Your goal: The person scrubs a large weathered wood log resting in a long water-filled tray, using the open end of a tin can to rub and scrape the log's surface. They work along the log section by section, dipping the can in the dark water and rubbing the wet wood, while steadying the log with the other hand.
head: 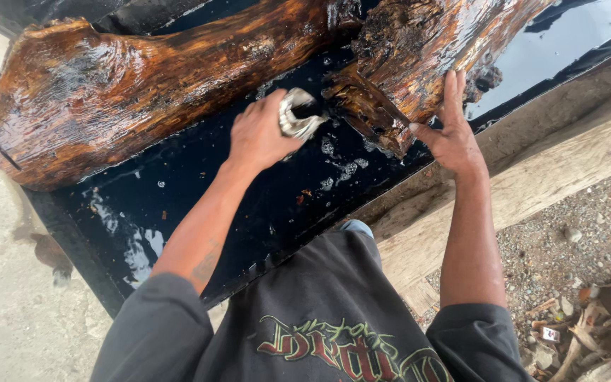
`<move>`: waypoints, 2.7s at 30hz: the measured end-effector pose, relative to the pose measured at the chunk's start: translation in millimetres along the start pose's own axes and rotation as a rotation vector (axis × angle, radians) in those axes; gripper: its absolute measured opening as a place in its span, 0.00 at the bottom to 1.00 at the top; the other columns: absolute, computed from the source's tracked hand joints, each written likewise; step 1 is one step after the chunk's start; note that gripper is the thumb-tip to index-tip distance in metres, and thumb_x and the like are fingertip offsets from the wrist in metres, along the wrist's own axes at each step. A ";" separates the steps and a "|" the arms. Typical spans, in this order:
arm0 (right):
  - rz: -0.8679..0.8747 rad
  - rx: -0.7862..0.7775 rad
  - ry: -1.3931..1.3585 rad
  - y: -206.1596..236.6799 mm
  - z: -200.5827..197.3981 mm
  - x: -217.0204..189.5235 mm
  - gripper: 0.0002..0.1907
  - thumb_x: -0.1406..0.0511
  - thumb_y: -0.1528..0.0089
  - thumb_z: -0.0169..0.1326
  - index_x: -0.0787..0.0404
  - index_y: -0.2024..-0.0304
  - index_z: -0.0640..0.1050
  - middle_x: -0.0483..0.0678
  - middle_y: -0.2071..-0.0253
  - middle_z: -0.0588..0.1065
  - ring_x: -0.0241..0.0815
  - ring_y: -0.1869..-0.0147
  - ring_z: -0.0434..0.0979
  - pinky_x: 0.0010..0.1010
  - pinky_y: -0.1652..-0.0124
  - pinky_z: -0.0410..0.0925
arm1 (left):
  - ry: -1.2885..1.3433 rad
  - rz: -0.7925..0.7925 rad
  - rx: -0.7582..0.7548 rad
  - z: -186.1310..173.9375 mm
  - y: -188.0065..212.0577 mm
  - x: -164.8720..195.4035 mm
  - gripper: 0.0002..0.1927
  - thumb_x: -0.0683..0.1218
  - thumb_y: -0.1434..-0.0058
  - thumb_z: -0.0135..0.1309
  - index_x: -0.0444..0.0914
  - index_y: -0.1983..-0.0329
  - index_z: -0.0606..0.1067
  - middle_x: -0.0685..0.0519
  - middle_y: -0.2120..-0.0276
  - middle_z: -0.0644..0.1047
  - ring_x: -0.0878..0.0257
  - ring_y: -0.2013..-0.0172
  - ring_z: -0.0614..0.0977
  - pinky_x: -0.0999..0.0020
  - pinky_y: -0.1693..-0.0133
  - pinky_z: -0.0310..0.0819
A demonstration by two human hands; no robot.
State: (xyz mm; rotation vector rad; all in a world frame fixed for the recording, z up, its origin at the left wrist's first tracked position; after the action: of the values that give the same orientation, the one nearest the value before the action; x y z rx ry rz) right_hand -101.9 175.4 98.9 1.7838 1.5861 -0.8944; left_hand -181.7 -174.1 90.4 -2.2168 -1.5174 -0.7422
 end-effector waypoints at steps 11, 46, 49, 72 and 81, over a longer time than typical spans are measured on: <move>-0.054 0.002 0.026 0.5 0.7 7.4 0.59 0.72 0.38 0.65 0.47 0.18 0.40 0.52 0.17 0.27 0.48 0.12 0.29 0.46 0.22 0.52 | -0.256 -0.331 -0.101 -38.7 94.7 -89.5 0.48 0.57 0.61 0.70 0.44 0.34 0.69 0.44 0.47 0.77 0.46 0.44 0.76 0.50 0.43 0.68; -0.044 0.036 -0.007 2.5 -2.7 2.4 0.56 0.72 0.39 0.64 0.48 0.19 0.44 0.50 0.17 0.32 0.45 0.13 0.35 0.39 0.26 0.55 | -0.270 -0.370 -0.221 20.7 82.2 -86.1 0.48 0.54 0.59 0.70 0.46 0.33 0.65 0.45 0.42 0.75 0.47 0.40 0.74 0.48 0.43 0.67; -0.037 0.037 -0.029 1.7 -0.4 9.4 0.57 0.72 0.39 0.64 0.48 0.19 0.44 0.50 0.16 0.31 0.45 0.13 0.34 0.41 0.25 0.52 | -0.220 -0.258 -0.119 28.5 74.0 -69.0 0.49 0.53 0.61 0.71 0.44 0.33 0.66 0.45 0.43 0.76 0.46 0.42 0.75 0.46 0.43 0.66; 0.090 0.025 -0.051 2.3 -0.3 2.0 0.57 0.73 0.40 0.62 0.40 0.20 0.43 0.45 0.17 0.29 0.55 0.15 0.40 0.39 0.40 0.69 | 0.020 0.008 0.113 14.8 3.6 16.0 0.47 0.55 0.57 0.72 0.41 0.34 0.66 0.43 0.44 0.76 0.46 0.44 0.76 0.45 0.49 0.68; -0.017 0.018 -0.060 -1.3 -0.1 -4.1 0.57 0.71 0.38 0.62 0.50 0.19 0.39 0.53 0.17 0.27 0.57 0.14 0.38 0.41 0.38 0.71 | -0.123 -0.260 0.104 -29.8 91.9 -86.0 0.49 0.56 0.61 0.70 0.44 0.33 0.67 0.43 0.47 0.77 0.44 0.45 0.76 0.46 0.47 0.67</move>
State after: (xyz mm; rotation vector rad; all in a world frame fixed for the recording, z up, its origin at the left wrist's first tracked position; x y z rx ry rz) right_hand -103.5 173.2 102.2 1.7424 1.5618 -0.9640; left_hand -127.4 -288.3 63.1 -2.0451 -1.8853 -0.5930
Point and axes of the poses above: each hand's wrist, its own y-axis away from the middle knuckle, its own z-axis out of the palm, x = y × z, the point moved 5 cm from there along -y, towards the middle knuckle
